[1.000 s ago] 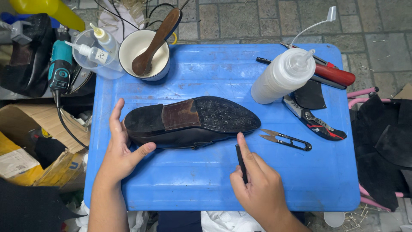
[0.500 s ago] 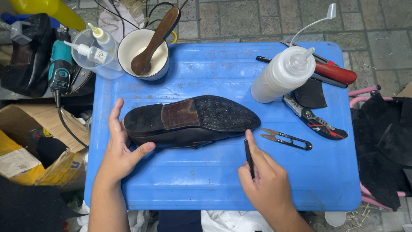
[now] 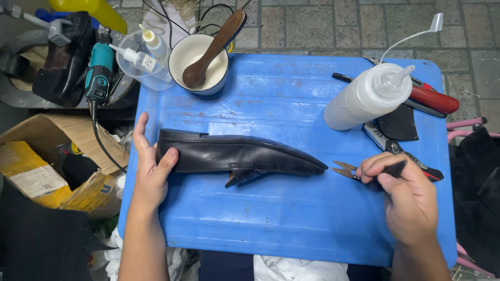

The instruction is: The person applies glue to the sole of a black shoe, spreads it with a small tool, and uses a utility knife to trim and smooth the sole edges. The shoe is turned and repositioned multiple times to access different areas.

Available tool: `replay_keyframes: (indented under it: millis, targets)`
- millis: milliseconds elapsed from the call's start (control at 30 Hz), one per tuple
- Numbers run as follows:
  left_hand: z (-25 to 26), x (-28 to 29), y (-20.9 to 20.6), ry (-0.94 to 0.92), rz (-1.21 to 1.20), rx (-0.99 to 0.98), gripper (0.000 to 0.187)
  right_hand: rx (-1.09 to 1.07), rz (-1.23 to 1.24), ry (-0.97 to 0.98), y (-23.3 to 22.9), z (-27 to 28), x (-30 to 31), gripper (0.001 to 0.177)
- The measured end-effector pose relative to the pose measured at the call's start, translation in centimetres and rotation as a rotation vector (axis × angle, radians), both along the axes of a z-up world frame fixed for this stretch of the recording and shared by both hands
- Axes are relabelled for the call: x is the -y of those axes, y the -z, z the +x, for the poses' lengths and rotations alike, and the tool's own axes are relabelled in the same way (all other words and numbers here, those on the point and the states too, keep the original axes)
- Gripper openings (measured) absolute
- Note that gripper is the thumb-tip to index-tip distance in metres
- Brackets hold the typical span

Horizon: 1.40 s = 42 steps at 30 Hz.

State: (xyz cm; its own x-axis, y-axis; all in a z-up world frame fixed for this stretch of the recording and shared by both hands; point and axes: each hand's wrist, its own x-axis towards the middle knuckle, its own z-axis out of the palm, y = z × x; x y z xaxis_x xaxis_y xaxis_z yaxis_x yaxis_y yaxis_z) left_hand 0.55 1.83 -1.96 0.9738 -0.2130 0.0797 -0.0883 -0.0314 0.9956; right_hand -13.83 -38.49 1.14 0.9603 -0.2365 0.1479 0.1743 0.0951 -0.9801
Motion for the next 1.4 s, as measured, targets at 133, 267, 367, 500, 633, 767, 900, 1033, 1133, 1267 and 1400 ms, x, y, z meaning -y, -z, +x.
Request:
replay_keyframes:
  millis: [133,267,367,500,633,767,900,1033,1133,1267,1400]
  targets:
    - [0.0,0.1,-0.1,-0.015,0.020,-0.006,0.106,-0.005,-0.468,-0.042,-3.2,1.3,0.0,0.016]
    - [0.0,0.2,-0.3,-0.024,0.040,-0.021,0.109,0.004,-0.766,-0.157,-5.2,3.5,-1.7,0.030]
    - [-0.1,0.3,-0.3,-0.027,0.048,-0.014,0.111,0.065,-0.917,-0.202,-6.5,4.9,-3.3,0.047]
    - [-0.2,0.2,-0.3,-0.040,0.105,0.004,0.111,0.128,-1.160,-0.222,-7.7,6.7,-5.4,0.061]
    - [-0.2,0.3,-0.5,-0.030,0.087,0.003,0.111,0.156,-1.261,-0.250,-8.1,7.9,-6.9,0.064]
    - [-0.3,0.4,-0.7,-0.041,0.105,-0.004,0.110,0.211,-1.308,-0.260,-8.2,8.2,-7.4,0.063]
    - [-0.4,0.4,-0.8,-0.060,0.127,-0.017,0.110,0.239,-1.372,-0.254,-8.3,7.8,-6.9,0.061]
    - [-0.4,0.4,-1.0,-0.046,0.115,-0.015,0.111,0.181,-1.377,-0.237,-7.9,7.0,-6.2,0.061]
    - [-0.4,0.4,-1.0,-0.045,0.123,-0.007,0.111,0.172,-1.382,-0.218,-7.6,6.3,-5.6,0.061]
    - [-0.5,0.4,-1.0,-0.041,0.111,-0.002,0.111,0.187,-1.393,-0.183,-7.4,5.5,-5.0,0.061]
    - [-0.5,0.5,-1.0,-0.047,0.113,-0.013,0.112,0.220,-1.352,-0.140,-7.5,5.4,-5.4,0.054]
